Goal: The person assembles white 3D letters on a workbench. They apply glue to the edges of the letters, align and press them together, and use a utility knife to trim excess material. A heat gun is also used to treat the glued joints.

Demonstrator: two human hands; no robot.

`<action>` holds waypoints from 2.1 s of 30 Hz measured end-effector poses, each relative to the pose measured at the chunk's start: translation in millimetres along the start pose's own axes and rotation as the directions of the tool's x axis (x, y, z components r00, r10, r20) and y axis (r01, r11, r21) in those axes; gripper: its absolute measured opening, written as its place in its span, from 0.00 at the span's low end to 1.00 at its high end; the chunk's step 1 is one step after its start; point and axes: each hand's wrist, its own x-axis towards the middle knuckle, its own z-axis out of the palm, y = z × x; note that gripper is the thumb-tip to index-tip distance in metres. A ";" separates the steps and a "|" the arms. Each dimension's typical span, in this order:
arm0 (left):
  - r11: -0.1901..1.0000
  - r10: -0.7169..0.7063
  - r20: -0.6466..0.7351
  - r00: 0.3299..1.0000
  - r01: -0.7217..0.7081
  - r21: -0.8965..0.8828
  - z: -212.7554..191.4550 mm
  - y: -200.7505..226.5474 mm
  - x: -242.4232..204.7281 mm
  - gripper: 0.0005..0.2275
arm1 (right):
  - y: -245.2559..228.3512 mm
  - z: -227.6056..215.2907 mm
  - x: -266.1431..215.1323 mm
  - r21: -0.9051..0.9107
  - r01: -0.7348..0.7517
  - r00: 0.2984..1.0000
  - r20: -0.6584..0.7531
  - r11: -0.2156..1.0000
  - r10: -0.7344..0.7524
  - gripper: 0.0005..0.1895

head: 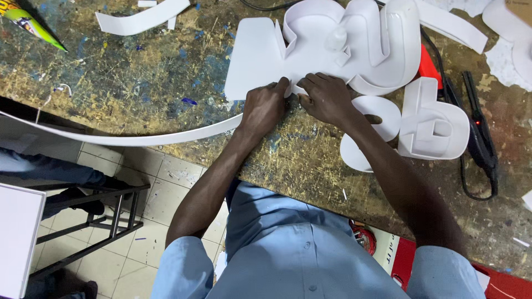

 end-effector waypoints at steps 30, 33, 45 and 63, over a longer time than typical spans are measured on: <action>0.941 0.337 0.087 0.938 -0.331 -0.072 -33.4 -39.4 44.6 0.15 | -3.0 30.5 23.2 -0.012 -0.305 0.952 0.025 0.952 0.305 0.20; 0.948 0.317 0.091 0.944 -0.311 -0.072 -7.5 -56.7 49.7 0.17 | -15.5 22.7 25.7 -0.078 -0.318 0.948 -0.016 0.945 0.317 0.21; 0.986 0.060 0.130 0.990 -0.039 -0.160 -26.5 -31.8 19.3 0.33 | 4.0 12.6 29.1 -0.010 -0.209 0.964 0.165 0.978 0.208 0.22; 0.998 0.056 -0.014 0.998 -0.056 -0.021 -10.3 -30.2 8.6 0.23 | 26.4 0.6 30.7 0.200 -0.138 0.970 0.224 0.970 0.092 0.21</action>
